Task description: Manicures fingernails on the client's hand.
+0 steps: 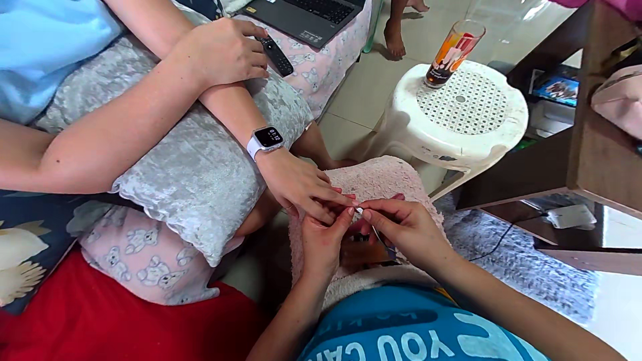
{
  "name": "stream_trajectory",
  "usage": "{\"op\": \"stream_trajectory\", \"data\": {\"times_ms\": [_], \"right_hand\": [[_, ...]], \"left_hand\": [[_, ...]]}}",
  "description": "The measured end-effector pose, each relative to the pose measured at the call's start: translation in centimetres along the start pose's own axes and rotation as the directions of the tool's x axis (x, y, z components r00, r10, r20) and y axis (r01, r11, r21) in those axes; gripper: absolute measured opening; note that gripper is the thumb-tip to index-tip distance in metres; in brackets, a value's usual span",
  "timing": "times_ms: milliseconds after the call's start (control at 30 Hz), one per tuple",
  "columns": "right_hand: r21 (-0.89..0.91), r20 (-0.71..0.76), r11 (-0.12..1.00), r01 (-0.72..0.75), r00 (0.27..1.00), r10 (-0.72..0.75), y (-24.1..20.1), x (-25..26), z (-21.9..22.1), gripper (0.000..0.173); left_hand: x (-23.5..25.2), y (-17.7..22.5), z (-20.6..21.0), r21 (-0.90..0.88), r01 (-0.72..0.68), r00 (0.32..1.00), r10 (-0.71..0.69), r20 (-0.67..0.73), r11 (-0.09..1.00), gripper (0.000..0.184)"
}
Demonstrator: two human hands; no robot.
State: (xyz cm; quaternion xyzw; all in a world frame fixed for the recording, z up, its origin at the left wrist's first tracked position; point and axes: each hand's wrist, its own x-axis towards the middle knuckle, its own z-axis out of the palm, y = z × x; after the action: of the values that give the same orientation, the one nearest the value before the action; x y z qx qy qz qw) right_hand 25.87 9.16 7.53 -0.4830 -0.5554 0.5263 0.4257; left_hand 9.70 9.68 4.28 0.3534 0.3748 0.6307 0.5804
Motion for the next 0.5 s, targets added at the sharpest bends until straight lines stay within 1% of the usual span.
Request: {"op": "stream_trajectory", "data": {"times_ms": [200,400,500], "right_hand": [[0.085,0.002,0.996,-0.009,1.0,0.009,0.22,-0.15,0.2,0.02],[0.095,-0.017,0.995,-0.034,0.999,0.036,0.37,-0.06,0.61,0.02],[0.11,-0.022,0.992,-0.061,0.998,0.064,0.39,0.02,0.81,0.019]], "left_hand": [[0.0,-0.04,0.01,-0.009,-0.007,1.0,0.007,0.0,1.0,0.037],[0.04,-0.12,-0.02,-0.004,-0.014,1.0,0.014,0.002,1.0,0.036],[0.09,-0.2,0.0,0.017,-0.011,1.0,0.011,-0.021,1.0,0.035]]}}
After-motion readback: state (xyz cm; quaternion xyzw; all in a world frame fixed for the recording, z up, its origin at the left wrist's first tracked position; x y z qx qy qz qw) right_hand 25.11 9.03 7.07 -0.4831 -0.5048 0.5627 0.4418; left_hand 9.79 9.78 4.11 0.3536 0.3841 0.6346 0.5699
